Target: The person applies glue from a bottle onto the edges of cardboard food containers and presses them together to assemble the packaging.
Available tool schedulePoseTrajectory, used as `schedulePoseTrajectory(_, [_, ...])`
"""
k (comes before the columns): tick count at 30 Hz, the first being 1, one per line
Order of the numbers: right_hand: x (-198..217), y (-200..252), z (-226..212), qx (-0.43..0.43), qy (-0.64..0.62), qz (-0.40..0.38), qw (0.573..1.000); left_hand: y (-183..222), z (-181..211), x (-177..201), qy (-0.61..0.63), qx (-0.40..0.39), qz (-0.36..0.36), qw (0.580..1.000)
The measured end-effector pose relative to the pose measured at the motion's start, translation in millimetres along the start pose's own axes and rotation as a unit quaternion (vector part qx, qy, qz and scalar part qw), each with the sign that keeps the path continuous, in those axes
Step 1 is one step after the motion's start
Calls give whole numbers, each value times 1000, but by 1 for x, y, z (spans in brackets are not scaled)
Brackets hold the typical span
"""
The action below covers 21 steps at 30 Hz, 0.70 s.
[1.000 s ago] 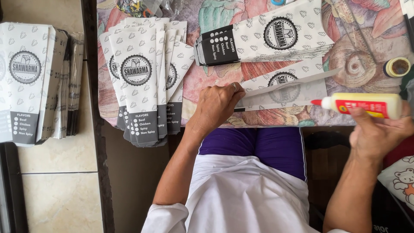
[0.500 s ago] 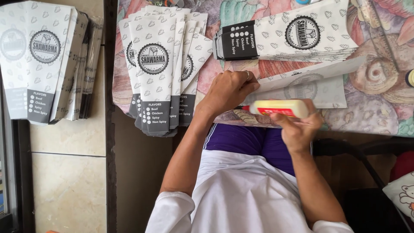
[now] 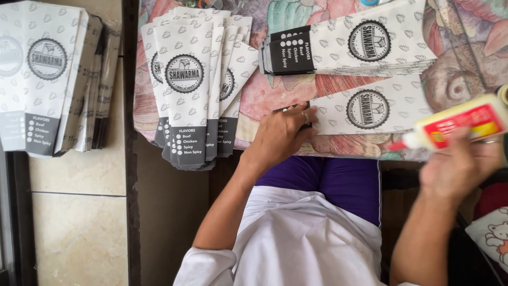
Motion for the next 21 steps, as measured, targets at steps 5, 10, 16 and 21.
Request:
schedulePoseTrajectory(5, [28,-34,2,39,173,-98,979,16,15,-14,-49,-91,70,992])
schedulePoseTrajectory(10, [17,-27,-23,155,467,-100,865,22,13,-22,-80,-109,88,987])
schedulePoseTrajectory(16, [-69,31,-62,424,376,-271,779,23,13,-22,-73,-106,95,987])
schedulePoseTrajectory(21, [-77,36,-53,359,339,-319,809,27,10,-23,-29,-100,108,989])
Point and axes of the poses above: each hand's wrist, its own y-axis away from the middle knuckle, its own x-axis out of the back of the hand, z = x × y, the point moved 5 cm from there along -y, towards the middle knuckle, and after that the axes turned 4 degrees about y, right-handed, at the moved point
